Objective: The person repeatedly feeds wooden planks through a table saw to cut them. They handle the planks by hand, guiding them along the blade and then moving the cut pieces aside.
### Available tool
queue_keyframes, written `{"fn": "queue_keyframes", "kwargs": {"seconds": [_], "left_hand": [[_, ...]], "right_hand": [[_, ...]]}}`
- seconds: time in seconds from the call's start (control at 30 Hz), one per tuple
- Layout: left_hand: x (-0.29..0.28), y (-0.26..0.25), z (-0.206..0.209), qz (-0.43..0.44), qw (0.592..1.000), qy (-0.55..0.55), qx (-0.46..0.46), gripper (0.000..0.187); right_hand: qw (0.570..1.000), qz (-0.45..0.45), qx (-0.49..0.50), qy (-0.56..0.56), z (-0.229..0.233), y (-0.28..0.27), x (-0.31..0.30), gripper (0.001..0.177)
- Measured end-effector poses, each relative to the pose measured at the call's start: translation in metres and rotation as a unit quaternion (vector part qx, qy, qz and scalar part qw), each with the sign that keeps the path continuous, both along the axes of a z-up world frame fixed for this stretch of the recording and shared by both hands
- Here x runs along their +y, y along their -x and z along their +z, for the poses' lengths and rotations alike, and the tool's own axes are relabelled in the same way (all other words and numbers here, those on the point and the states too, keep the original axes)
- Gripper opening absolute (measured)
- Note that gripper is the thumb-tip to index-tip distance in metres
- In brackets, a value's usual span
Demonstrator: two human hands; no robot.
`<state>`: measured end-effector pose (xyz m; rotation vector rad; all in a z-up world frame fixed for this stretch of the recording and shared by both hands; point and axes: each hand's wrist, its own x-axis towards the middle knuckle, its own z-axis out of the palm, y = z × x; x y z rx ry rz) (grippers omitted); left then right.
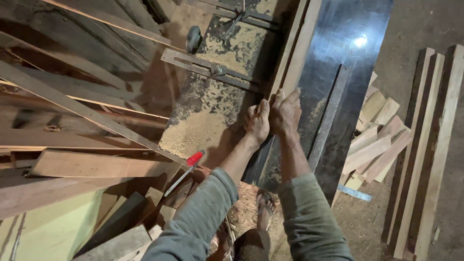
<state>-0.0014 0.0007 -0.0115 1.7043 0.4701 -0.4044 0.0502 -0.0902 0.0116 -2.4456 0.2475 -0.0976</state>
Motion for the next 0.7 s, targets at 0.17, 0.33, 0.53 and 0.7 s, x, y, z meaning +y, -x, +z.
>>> {"fn": "queue_keyframes", "kwargs": {"seconds": [0.17,0.33,0.53,0.7], "left_hand": [[0.001,-0.002,-0.006,-0.011,1.0,0.001,-0.001,0.1],[0.002,-0.001,0.022,0.015,0.999,-0.009,0.036,0.106],[0.0,-0.001,-0.005,-0.004,0.999,-0.034,0.013,0.102],[-0.003,-0.006,-0.005,0.004,0.999,-0.041,0.027,0.103]], "right_hand": [[1.0,-0.001,0.001,0.0,-0.011,-0.012,-0.003,0.069],[1.0,0.002,-0.004,-0.009,-0.021,-0.025,-0.01,0.068],[1.0,-0.004,0.003,-0.007,-0.025,-0.036,-0.011,0.062],[1.0,-0.003,0.003,0.013,-0.019,-0.042,-0.011,0.06]]}}
